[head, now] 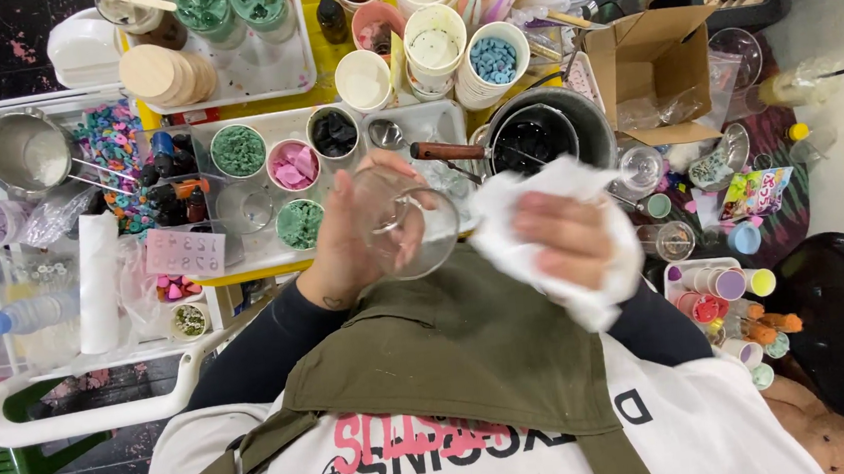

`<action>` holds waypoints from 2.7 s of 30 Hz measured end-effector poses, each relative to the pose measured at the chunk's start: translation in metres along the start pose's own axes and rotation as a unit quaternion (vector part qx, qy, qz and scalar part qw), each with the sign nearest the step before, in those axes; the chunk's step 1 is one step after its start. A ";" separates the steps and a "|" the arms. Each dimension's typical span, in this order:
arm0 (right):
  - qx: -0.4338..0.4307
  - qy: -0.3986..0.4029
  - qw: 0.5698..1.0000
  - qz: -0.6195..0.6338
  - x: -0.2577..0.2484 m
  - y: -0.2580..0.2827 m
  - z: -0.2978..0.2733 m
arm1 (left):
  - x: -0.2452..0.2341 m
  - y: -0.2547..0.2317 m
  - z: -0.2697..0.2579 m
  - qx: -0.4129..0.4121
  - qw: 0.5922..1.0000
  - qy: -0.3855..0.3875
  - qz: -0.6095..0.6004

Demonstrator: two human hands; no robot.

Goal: The person is cleaning a glass jar and preparing cotton wicks for candle making at a studio workstation.

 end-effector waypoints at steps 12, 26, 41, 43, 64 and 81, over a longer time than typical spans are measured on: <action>0.148 0.092 0.972 0.158 0.067 -0.011 0.035 | 0.011 -0.005 -0.015 0.306 0.766 -0.242 0.512; 0.442 -0.087 0.780 0.435 0.056 -0.008 0.020 | -0.025 -0.005 -0.060 0.375 0.824 -0.257 0.338; 0.133 0.209 0.938 0.242 0.096 -0.015 0.069 | -0.026 0.005 -0.094 0.085 0.899 -0.181 0.390; 0.129 0.241 0.933 0.236 0.094 -0.020 0.066 | -0.012 -0.017 -0.091 0.093 0.769 -0.210 0.597; 0.394 -0.143 0.795 0.438 0.044 -0.011 -0.034 | -0.055 0.007 -0.033 0.165 0.529 -0.355 0.752; 0.413 -0.147 0.766 0.471 0.063 -0.004 -0.027 | -0.043 0.001 -0.030 0.130 0.432 -0.372 0.811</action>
Point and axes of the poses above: each hand's wrist, its own z-axis towards the middle knuckle, its own x-axis out of the palm, y = z × x, the point moved 2 cm from there along z, towards the middle knuckle, and after that the axes turned 15 degrees about -x, right-handed, at the moved point
